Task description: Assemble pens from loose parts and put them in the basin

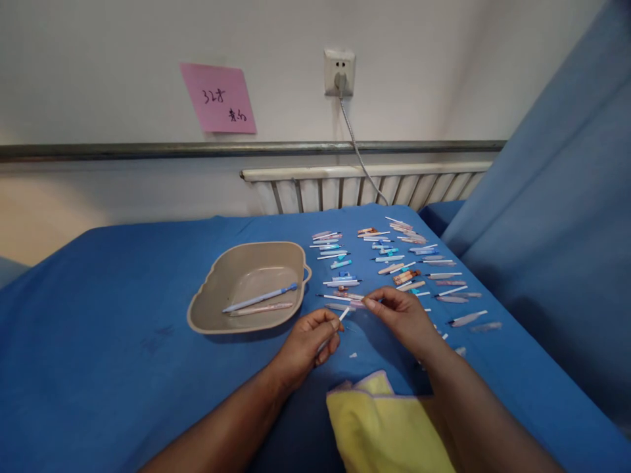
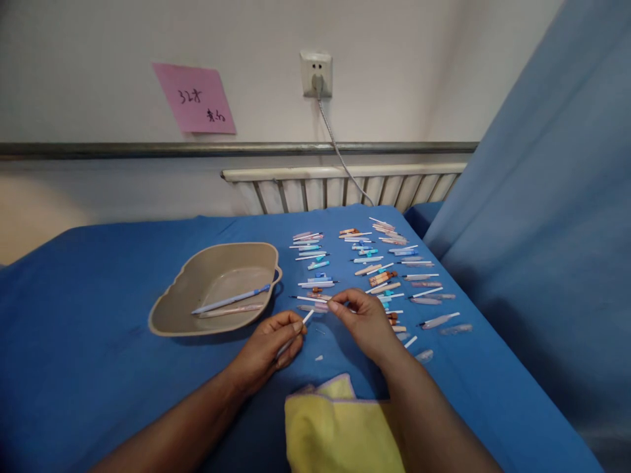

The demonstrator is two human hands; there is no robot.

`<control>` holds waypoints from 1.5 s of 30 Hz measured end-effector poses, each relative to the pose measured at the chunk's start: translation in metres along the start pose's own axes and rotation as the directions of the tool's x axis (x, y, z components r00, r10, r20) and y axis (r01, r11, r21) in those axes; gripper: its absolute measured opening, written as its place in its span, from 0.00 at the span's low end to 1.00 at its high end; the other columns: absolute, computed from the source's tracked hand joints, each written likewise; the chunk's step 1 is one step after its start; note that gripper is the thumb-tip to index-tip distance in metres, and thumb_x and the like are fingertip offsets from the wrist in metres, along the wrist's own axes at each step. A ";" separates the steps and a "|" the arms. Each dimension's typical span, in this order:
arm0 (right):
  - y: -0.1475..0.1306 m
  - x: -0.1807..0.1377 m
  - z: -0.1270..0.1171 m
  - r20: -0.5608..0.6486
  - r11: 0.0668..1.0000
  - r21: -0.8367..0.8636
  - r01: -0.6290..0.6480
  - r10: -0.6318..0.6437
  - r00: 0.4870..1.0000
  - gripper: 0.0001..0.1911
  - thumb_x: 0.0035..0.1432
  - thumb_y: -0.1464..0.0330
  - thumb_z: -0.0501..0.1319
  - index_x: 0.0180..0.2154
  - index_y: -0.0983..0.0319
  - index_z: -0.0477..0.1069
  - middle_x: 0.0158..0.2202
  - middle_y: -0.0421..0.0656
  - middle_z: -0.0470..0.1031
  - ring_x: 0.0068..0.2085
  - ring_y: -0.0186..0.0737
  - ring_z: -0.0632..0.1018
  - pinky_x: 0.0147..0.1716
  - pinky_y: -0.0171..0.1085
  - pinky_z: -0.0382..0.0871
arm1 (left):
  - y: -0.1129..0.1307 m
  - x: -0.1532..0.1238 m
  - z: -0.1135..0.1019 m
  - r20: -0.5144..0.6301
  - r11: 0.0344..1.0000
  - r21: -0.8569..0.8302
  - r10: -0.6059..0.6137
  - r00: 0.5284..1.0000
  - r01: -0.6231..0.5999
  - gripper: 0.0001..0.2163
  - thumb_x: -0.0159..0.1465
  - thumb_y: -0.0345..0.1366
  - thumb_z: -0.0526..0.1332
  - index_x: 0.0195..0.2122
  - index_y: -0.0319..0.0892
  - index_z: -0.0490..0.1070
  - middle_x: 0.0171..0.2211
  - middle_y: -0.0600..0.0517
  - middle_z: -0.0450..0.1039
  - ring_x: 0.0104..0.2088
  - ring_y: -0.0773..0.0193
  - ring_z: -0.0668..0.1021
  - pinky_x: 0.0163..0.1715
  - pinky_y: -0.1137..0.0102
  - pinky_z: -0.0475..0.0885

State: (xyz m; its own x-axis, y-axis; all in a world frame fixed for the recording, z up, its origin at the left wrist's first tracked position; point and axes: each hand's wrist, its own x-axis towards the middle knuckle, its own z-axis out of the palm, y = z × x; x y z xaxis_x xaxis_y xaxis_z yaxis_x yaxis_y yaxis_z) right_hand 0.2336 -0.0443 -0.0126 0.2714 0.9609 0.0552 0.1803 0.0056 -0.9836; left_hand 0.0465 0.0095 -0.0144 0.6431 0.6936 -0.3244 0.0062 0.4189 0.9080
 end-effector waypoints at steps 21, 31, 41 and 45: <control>-0.007 0.001 -0.008 0.016 0.994 0.079 -0.072 0.071 0.997 0.12 0.44 0.62 0.68 0.30 0.61 0.71 0.28 0.39 0.73 0.29 0.36 0.72 0.31 0.35 0.64 | 0.002 -0.003 0.001 0.048 0.984 0.178 0.000 0.999 -0.008 0.09 0.57 0.41 0.61 0.28 0.39 0.68 0.13 0.60 0.63 0.10 0.77 0.57 0.13 0.78 0.48; -0.008 -0.003 0.007 0.151 0.917 0.381 -0.119 0.065 0.986 0.14 0.46 0.63 0.68 0.34 0.60 0.70 0.31 0.41 0.77 0.29 0.35 0.74 0.26 0.33 0.64 | -0.001 -0.002 -0.003 0.101 0.987 0.161 -0.001 0.995 -0.015 0.11 0.58 0.43 0.61 0.30 0.39 0.67 0.15 0.60 0.64 0.12 0.76 0.57 0.13 0.78 0.48; -0.011 -0.004 0.008 0.134 0.910 0.401 -0.101 0.051 0.990 0.15 0.45 0.62 0.69 0.35 0.61 0.72 0.31 0.42 0.77 0.28 0.36 0.75 0.26 0.34 0.66 | 0.001 -0.003 0.001 0.166 0.994 0.107 0.017 0.986 -0.035 0.16 0.58 0.49 0.61 0.35 0.39 0.67 0.19 0.59 0.62 0.16 0.75 0.57 0.16 0.76 0.48; -0.011 -0.006 0.011 0.164 0.902 0.417 -0.107 0.042 0.986 0.15 0.45 0.63 0.69 0.35 0.61 0.71 0.31 0.41 0.77 0.29 0.35 0.75 0.27 0.34 0.66 | 0.002 -0.008 0.003 0.181 0.997 0.069 0.014 0.983 -0.027 0.16 0.61 0.49 0.57 0.39 0.39 0.66 0.19 0.59 0.59 0.16 0.75 0.54 0.15 0.75 0.46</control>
State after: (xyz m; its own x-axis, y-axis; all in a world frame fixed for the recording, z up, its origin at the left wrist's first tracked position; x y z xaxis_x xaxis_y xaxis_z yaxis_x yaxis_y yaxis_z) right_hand 0.2194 -0.0465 -0.0045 0.1201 0.9926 -0.0146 -0.2610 0.0174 -0.9652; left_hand 0.0441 0.0034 -0.0091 0.7709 0.5824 -0.2580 0.0411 0.3587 0.9325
